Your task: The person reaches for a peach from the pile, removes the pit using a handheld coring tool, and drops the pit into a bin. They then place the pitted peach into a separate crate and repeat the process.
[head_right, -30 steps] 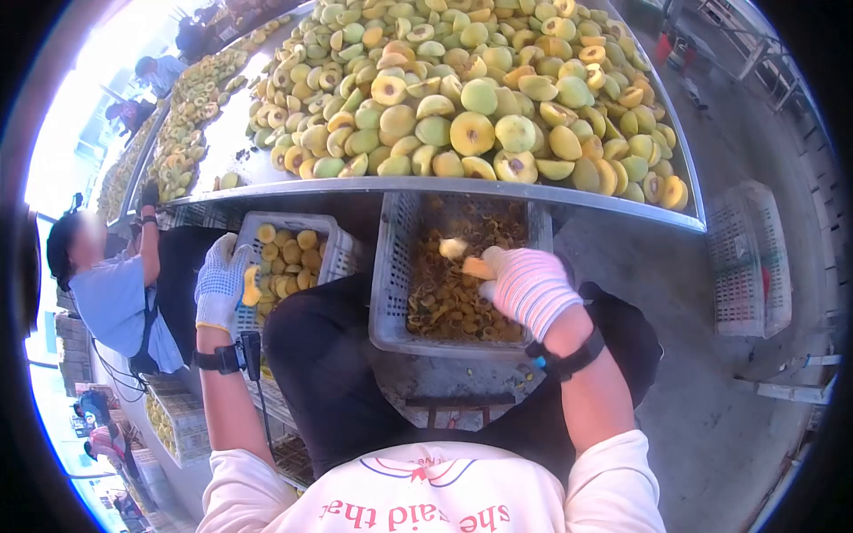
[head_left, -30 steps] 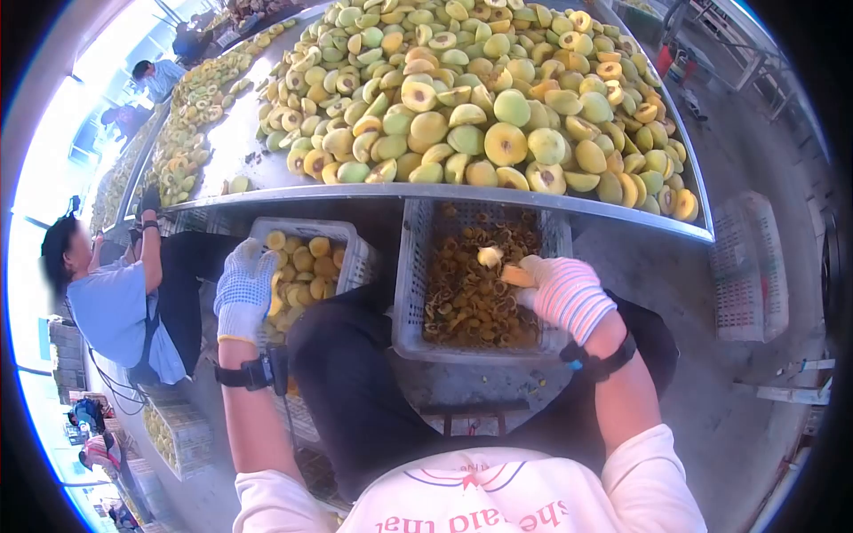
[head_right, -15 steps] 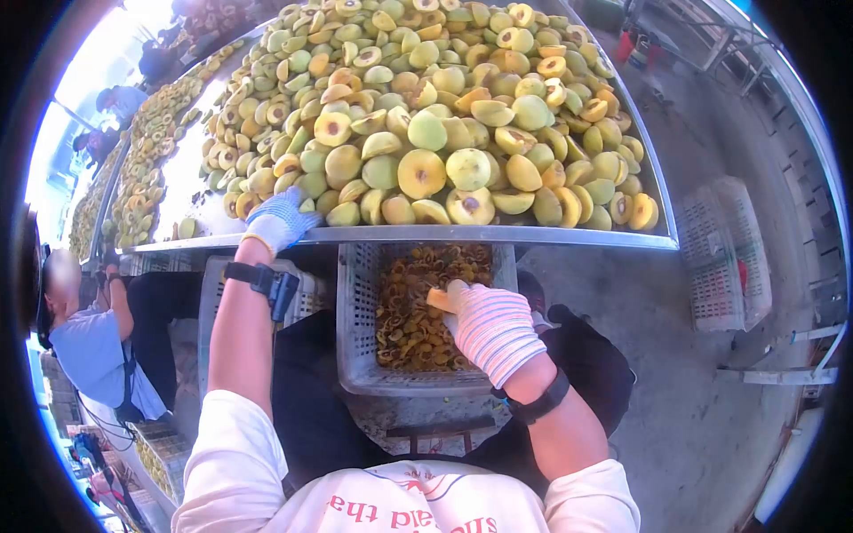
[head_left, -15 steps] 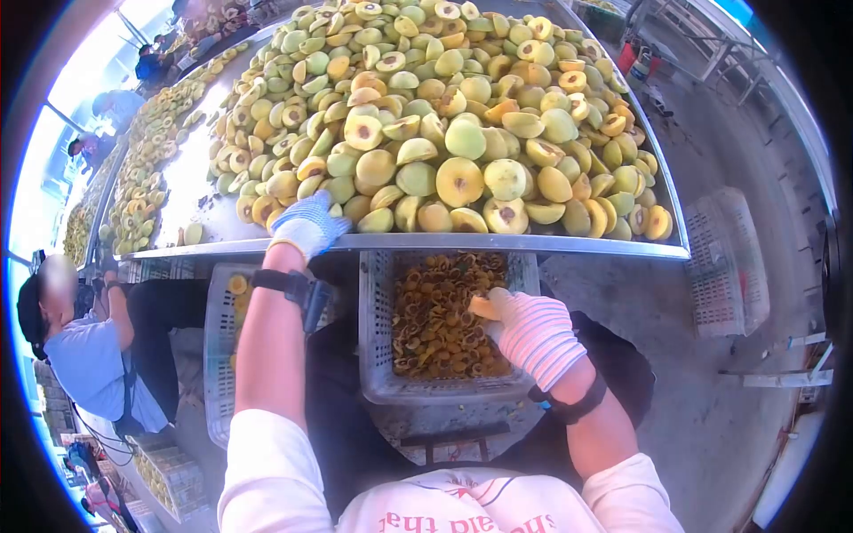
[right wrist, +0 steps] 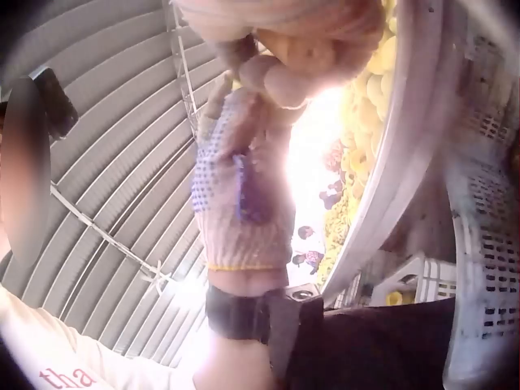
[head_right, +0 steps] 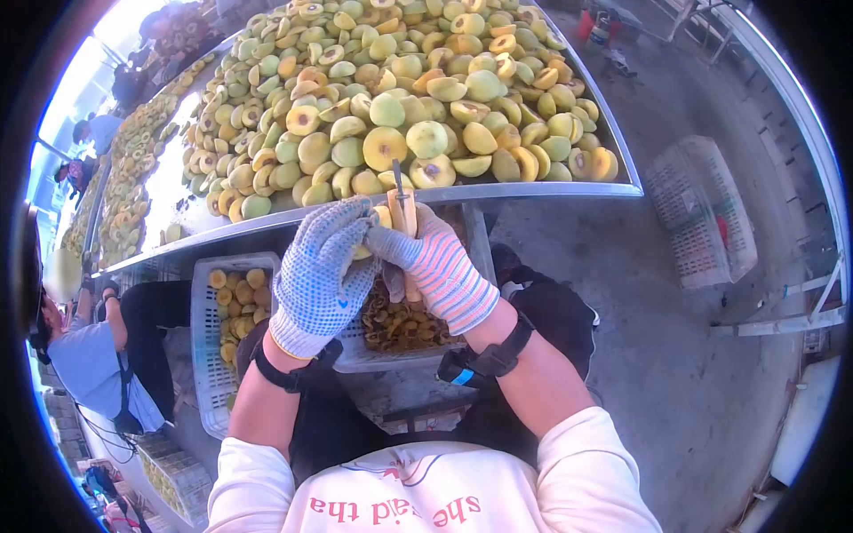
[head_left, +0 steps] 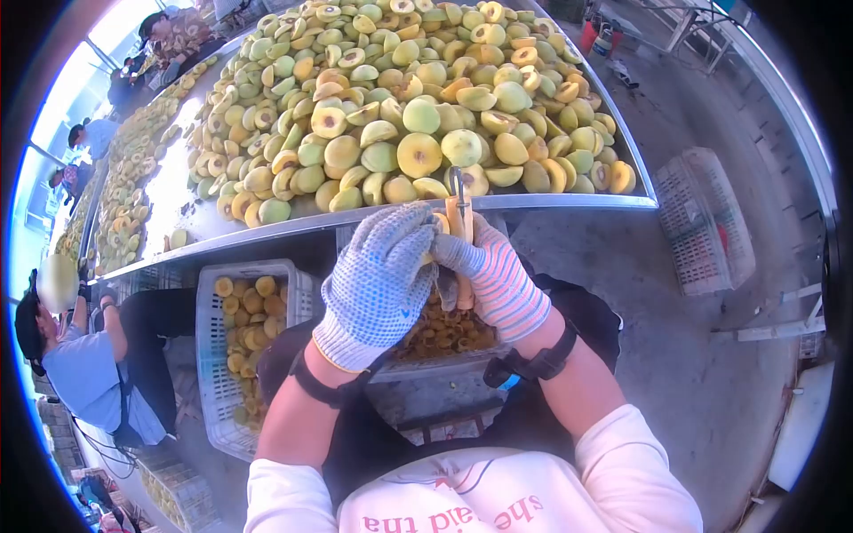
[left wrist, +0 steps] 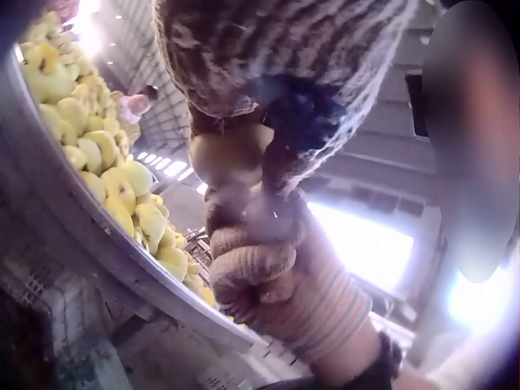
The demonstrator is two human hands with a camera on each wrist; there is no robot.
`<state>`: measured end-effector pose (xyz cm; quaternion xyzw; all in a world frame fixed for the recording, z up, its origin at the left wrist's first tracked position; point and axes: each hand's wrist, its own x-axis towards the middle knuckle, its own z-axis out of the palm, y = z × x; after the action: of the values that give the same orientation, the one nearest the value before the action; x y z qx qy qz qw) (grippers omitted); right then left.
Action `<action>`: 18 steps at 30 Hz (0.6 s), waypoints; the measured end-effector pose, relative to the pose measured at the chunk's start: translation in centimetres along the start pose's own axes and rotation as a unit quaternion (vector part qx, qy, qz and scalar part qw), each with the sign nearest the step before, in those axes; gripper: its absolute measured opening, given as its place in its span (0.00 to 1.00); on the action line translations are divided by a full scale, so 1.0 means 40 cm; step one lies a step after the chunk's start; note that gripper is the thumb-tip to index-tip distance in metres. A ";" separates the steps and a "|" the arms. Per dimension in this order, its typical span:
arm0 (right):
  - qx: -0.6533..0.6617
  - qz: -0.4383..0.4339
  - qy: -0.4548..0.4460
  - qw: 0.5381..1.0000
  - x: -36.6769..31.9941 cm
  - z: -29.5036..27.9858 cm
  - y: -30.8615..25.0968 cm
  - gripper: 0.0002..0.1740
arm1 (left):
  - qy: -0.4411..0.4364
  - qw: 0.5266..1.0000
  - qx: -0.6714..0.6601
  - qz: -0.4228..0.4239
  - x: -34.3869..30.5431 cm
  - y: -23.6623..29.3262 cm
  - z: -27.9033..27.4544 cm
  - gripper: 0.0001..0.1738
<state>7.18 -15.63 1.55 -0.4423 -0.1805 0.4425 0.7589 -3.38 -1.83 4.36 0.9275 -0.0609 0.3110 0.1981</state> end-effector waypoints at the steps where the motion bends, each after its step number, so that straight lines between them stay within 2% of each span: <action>1: -0.005 0.004 0.012 1.000 -0.004 -0.002 -0.001 0.27 | 0.020 0.999 -0.048 -0.011 -0.010 0.000 0.009 0.25; 2: -0.009 0.009 0.023 1.000 -0.005 -0.004 0.000 0.26 | 0.059 0.977 -0.184 -0.094 -0.023 -0.001 0.019 0.24; 3: -0.013 0.015 0.033 0.999 -0.004 -0.005 0.001 0.26 | 0.097 0.928 -0.314 -0.174 -0.037 -0.007 0.029 0.24; 4: -0.014 0.008 0.041 0.999 0.002 -0.004 0.004 0.25 | 0.132 0.855 -0.435 -0.250 -0.049 -0.015 0.038 0.23; 8: -0.010 0.005 0.064 0.998 0.024 0.000 0.023 0.24 | -0.008 0.953 -0.263 -0.147 -0.051 -0.063 0.051 0.29; 11: -0.037 -0.009 0.048 0.998 0.031 -0.013 0.015 0.26 | 0.038 0.894 -0.404 -0.188 -0.049 -0.068 0.075 0.31; 12: -0.038 -0.015 0.042 0.998 0.034 -0.011 0.011 0.26 | 0.085 0.850 -0.490 -0.174 -0.040 -0.069 0.074 0.33; 13: -0.038 -0.022 0.037 0.998 0.036 -0.010 0.011 0.26 | 0.124 0.803 -0.547 -0.201 -0.035 -0.057 0.059 0.31; 15: -0.013 -0.001 0.033 0.999 0.032 0.002 0.020 0.25 | 0.279 0.739 -0.573 -0.220 -0.017 -0.049 0.057 0.26; 17: 0.015 0.020 0.043 0.999 0.027 0.032 0.029 0.26 | 0.226 0.593 -0.696 -0.336 -0.032 -0.070 0.048 0.30; 18: -0.038 0.047 0.021 0.998 0.032 0.026 0.037 0.27 | 0.200 0.506 -0.744 -0.387 -0.047 -0.078 0.044 0.33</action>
<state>6.44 -13.72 0.72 -0.4880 -0.1601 0.4611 0.7236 -3.17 0.30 0.93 0.2833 0.1364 0.2212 0.9231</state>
